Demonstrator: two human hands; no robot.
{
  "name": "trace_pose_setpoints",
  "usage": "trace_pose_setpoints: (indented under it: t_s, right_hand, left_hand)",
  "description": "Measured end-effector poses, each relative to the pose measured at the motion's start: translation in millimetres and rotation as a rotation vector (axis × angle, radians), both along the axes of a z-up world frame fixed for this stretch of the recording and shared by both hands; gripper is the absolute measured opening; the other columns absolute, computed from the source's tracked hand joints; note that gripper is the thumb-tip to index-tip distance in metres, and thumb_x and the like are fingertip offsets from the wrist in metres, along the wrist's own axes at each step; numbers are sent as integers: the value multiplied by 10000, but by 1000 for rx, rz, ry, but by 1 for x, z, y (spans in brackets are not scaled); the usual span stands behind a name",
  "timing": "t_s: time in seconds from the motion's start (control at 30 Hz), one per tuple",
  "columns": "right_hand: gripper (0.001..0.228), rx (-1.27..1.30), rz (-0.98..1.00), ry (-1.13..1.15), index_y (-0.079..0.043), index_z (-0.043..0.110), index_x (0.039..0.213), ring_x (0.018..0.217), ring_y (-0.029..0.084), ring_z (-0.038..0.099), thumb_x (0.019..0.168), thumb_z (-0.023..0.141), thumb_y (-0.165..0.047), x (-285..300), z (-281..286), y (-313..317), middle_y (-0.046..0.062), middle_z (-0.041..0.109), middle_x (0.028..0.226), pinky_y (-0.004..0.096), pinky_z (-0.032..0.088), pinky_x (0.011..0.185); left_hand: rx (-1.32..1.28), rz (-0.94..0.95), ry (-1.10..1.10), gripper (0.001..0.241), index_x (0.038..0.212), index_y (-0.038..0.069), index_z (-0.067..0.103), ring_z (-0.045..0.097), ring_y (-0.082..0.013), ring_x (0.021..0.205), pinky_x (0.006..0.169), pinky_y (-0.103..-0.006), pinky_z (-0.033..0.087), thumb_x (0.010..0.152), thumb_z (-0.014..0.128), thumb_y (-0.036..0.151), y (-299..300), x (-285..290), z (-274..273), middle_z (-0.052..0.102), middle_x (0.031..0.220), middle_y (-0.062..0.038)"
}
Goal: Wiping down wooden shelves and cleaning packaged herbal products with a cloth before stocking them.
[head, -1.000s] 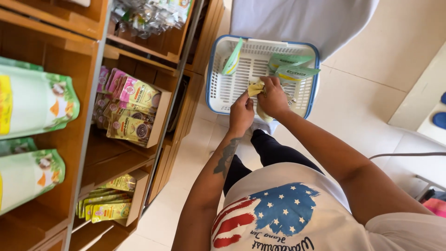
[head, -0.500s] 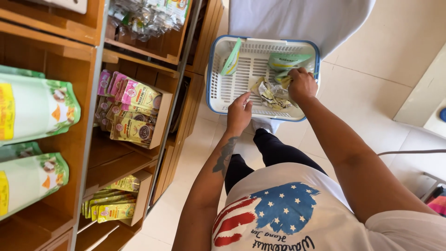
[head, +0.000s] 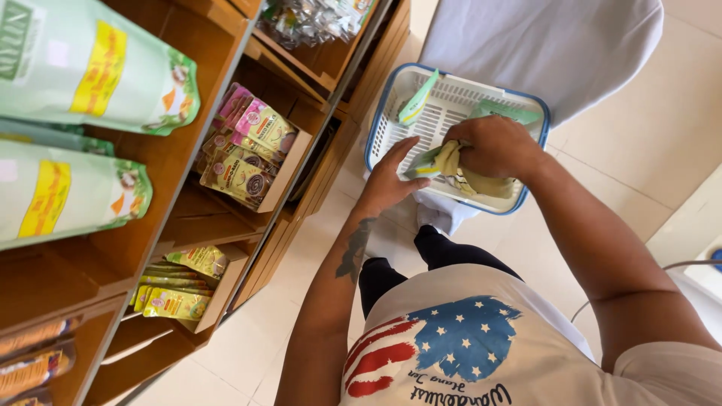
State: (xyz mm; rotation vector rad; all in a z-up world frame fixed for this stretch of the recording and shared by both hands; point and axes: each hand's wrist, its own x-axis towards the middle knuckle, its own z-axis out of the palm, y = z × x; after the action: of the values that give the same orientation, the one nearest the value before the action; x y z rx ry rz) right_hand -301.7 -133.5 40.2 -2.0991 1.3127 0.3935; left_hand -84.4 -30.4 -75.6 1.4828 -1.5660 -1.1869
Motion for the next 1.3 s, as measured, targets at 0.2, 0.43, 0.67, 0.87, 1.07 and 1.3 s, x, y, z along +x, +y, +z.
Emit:
trace_pose_setpoints:
  t_s: [0.2,0.43,0.67,0.87,1.07,1.3]
  right_hand:
    - [371,29,-7,-693,-113,732,1197,1005,487,693,860,594,-40,19,130,-4,277,739,1014,586,513,939]
    - [263,35,-367,-1577,-97,494,1306,1179,200,676,1131,568,85,40,131,-9,119,618,1380,265,618,1056]
    - [437,-416,367,-1045,-103,614,1317,1143,300,574,895,708,-38,98,114,73,126,562,1397,438,504,1001]
    - [363,-695,332,-1037,24,697,1189,1238,376,555,837,658,104,86,112,31,198,591,1343,481,486,1052]
    - [427,-566,327,-1219,86,650,1217,1224,372,569,819,592,227,111,191,51,224,590,1310,456,456,1071]
    - [232,-1092,368,-1084,44,709,1070,1086,362,590,854,682,122,165,183,8,138,660,1304,453,492,954]
  left_hand:
    - [139,166,368,542,1207,148,734,693,-146,1057,961,-351,543,713,956,171,22,29,72,779,1080,-92]
    - [86,381,587,408,1182,-28,696,766,-248,827,730,-338,646,809,796,107,37,39,133,772,1055,-194]
    - [-95,408,814,514,1321,-29,589,699,-220,960,819,-321,592,852,775,69,45,56,119,707,1161,-148]
    - [-31,530,698,353,1169,-69,682,731,-193,768,645,-270,602,835,752,23,68,66,159,761,1001,-160]
    - [30,494,514,390,1177,-30,679,751,-198,792,674,-278,615,822,769,105,71,58,169,773,997,-148]
    - [59,493,416,373,1109,-39,732,758,-189,754,637,-265,608,814,786,184,81,48,196,792,965,-159]
